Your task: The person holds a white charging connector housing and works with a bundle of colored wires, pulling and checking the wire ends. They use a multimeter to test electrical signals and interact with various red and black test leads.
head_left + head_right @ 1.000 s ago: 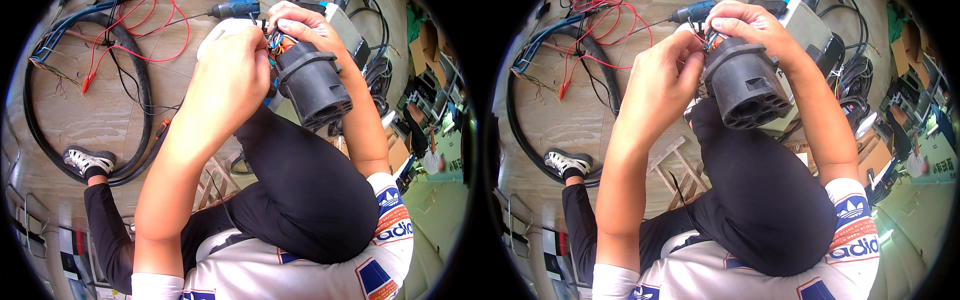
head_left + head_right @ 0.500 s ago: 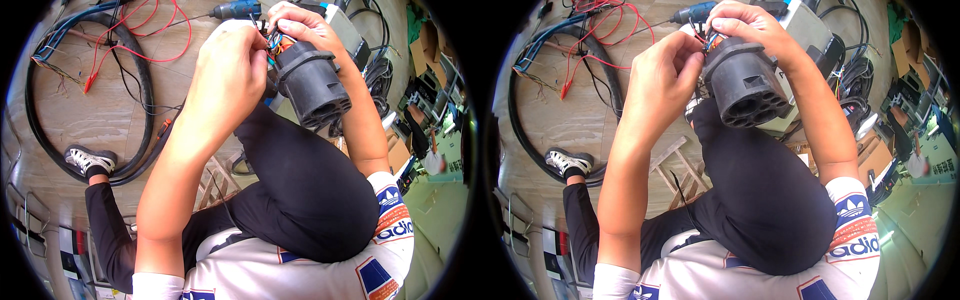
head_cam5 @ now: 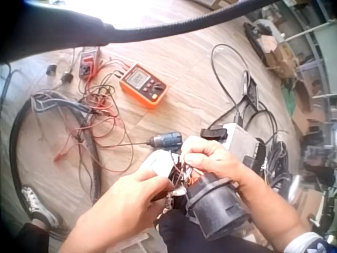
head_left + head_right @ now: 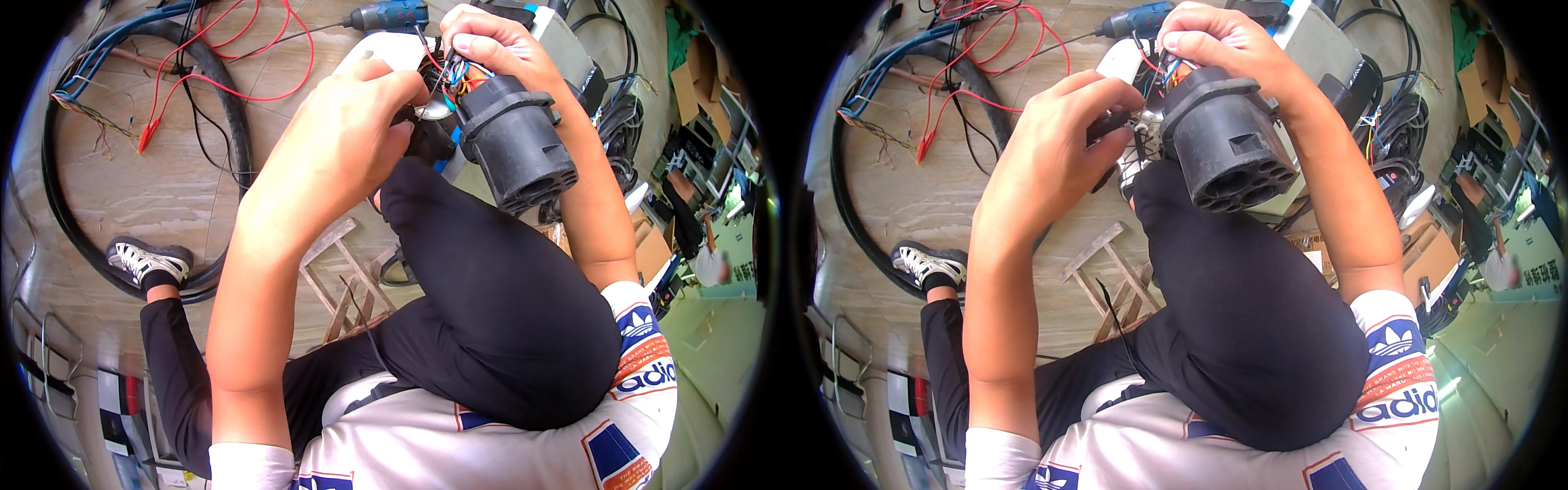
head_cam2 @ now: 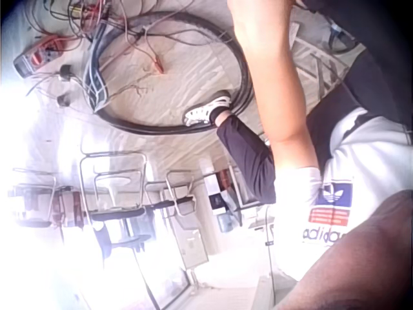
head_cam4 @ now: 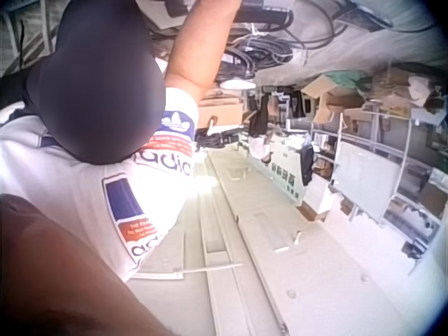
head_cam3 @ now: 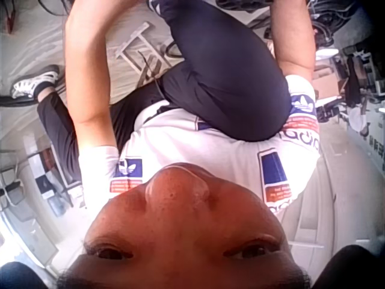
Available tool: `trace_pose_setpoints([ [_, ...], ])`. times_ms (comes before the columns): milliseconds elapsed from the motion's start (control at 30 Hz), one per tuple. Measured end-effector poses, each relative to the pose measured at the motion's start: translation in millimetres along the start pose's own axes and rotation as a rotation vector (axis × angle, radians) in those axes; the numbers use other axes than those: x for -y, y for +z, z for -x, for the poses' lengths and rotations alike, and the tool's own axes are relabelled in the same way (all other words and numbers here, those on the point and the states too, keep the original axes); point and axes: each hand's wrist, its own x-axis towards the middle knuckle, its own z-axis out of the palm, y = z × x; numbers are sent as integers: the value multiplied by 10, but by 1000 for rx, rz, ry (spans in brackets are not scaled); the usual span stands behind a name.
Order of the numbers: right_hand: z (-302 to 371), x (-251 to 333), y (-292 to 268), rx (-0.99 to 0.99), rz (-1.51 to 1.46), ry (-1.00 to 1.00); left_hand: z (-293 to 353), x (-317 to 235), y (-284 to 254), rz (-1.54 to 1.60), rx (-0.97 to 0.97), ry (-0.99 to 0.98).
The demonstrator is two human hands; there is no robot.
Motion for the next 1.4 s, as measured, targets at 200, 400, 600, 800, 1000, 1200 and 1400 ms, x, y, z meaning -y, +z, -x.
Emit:
trace_pose_setpoints([
  [200,33,73,50,-19,-103,132,16,76,-15,-5,49,5],
  [400,-18,-76,8,-17,4,-61,-3,104,-57,-41,82,76],
  [600,-51,-138,-66,22,57,-88,-68,86,-14,-91,109,140],
  [800,-19,-70,-20,0,-85,51,-60,-29,56,-69,98,63],
  [1000,-28,-127,-78,0,61,-74,-66,-17,88,-98,72,84],
  [1200,-42,-74,-10,-27,87,-91,-30,-39,165,-107,24,93],
  [1400,-64,-41,35,-28,101,-95,18,2,147,-31,16,39],
])
